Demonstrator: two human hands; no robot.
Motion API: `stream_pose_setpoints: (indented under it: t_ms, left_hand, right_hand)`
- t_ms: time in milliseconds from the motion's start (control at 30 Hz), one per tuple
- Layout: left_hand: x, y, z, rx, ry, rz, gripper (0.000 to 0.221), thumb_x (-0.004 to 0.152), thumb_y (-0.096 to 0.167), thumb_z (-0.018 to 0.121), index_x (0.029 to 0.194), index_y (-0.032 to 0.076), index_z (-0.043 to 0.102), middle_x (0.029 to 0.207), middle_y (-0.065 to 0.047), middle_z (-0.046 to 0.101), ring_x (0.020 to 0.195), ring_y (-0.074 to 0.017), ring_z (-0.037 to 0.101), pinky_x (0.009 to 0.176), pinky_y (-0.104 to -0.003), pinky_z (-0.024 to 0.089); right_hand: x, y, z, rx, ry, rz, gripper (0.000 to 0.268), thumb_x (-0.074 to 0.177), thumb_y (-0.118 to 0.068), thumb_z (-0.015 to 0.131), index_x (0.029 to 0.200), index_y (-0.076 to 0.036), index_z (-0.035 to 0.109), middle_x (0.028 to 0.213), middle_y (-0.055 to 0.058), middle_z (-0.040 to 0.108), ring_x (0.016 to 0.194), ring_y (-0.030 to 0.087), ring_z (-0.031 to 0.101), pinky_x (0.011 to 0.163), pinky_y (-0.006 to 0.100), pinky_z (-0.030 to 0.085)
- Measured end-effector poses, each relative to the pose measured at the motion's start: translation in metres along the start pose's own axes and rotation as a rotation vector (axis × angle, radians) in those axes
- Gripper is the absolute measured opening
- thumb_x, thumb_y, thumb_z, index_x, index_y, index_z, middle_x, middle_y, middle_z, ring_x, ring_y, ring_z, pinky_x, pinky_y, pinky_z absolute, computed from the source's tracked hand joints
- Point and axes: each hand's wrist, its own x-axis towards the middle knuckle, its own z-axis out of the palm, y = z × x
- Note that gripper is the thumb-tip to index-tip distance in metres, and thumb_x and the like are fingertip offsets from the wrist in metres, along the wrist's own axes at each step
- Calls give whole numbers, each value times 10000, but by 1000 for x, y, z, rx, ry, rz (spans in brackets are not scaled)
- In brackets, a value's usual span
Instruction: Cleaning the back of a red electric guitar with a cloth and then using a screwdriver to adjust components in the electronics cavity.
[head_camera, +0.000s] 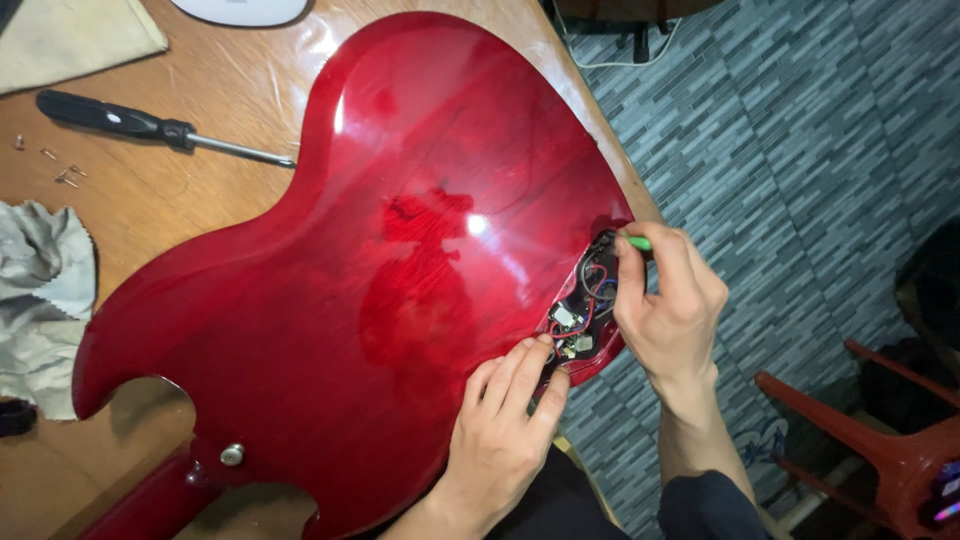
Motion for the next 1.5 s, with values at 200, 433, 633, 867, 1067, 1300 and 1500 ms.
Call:
stream_pose_setpoints:
  t_ms: [200, 433, 633, 867, 1067, 1300, 1500]
  left_hand:
    - [1, 0, 1, -6, 13, -5, 170, 1045, -1, 522, 1089, 38, 682, 1297, -234, 650, 1168, -338, 670, 900, -439, 526]
    - [-1, 1, 1, -4, 1, -9, 185, 1048, 6, 504, 1094, 52, 677, 1311, -227, 646, 1175, -337, 670, 899, -442, 523]
    - [3, 1, -1, 9, 1, -1, 146, 1037, 36, 569, 1112, 58, 693, 1298, -214, 656, 1161, -319, 676, 892, -416, 502]
    - [5, 3, 1, 25, 3, -4, 106, 1020, 60, 629, 1095, 70, 702, 1293, -204, 655, 1141, -320, 681, 876, -415, 512]
    - [4, 3, 4, 20, -6, -13, 92, 1008, 82, 669, 1094, 72, 700, 1299, -204, 650, 1154, -327, 672, 896, -418, 508]
    - [3, 3, 2, 3, -2, -1, 112, 1001, 78, 676, 1108, 58, 702, 1307, -224, 641, 1166, -342, 665, 907, -427, 509]
    - [-1, 2, 7, 30, 15, -7, 120, 986, 124, 711, 1098, 80, 710, 1327, -194, 630, 1158, -322, 672, 916, -419, 509]
  right_hand:
    - [-7, 4, -2, 182, 87, 195, 84, 1057, 41, 652, 1117, 95, 625, 979, 188, 735, 871, 258, 751, 800, 326, 597]
    - [1, 2, 5, 108, 54, 39, 63, 1036, 104, 647, 1097, 107, 663, 968, 196, 714, 858, 276, 729, 820, 369, 586]
    - [-3, 15, -6, 261, 29, 165, 88, 1079, 28, 614, 1118, 100, 584, 1044, 209, 739, 895, 248, 767, 780, 301, 596]
    - [7, 11, -2, 160, -18, -29, 54, 1039, 78, 647, 1083, 96, 672, 977, 175, 726, 878, 294, 712, 822, 371, 572]
    - [6, 20, -6, 290, -1, 76, 97, 1041, 46, 661, 1108, 105, 624, 1033, 214, 752, 889, 265, 772, 828, 335, 614]
    - [-2, 19, -4, 355, 61, 155, 63, 1033, 56, 635, 1079, 96, 618, 1023, 205, 745, 857, 241, 770, 799, 300, 611]
    - [-5, 22, -7, 226, 69, 64, 84, 1014, 31, 644, 1063, 99, 645, 984, 201, 746, 865, 268, 753, 831, 353, 606]
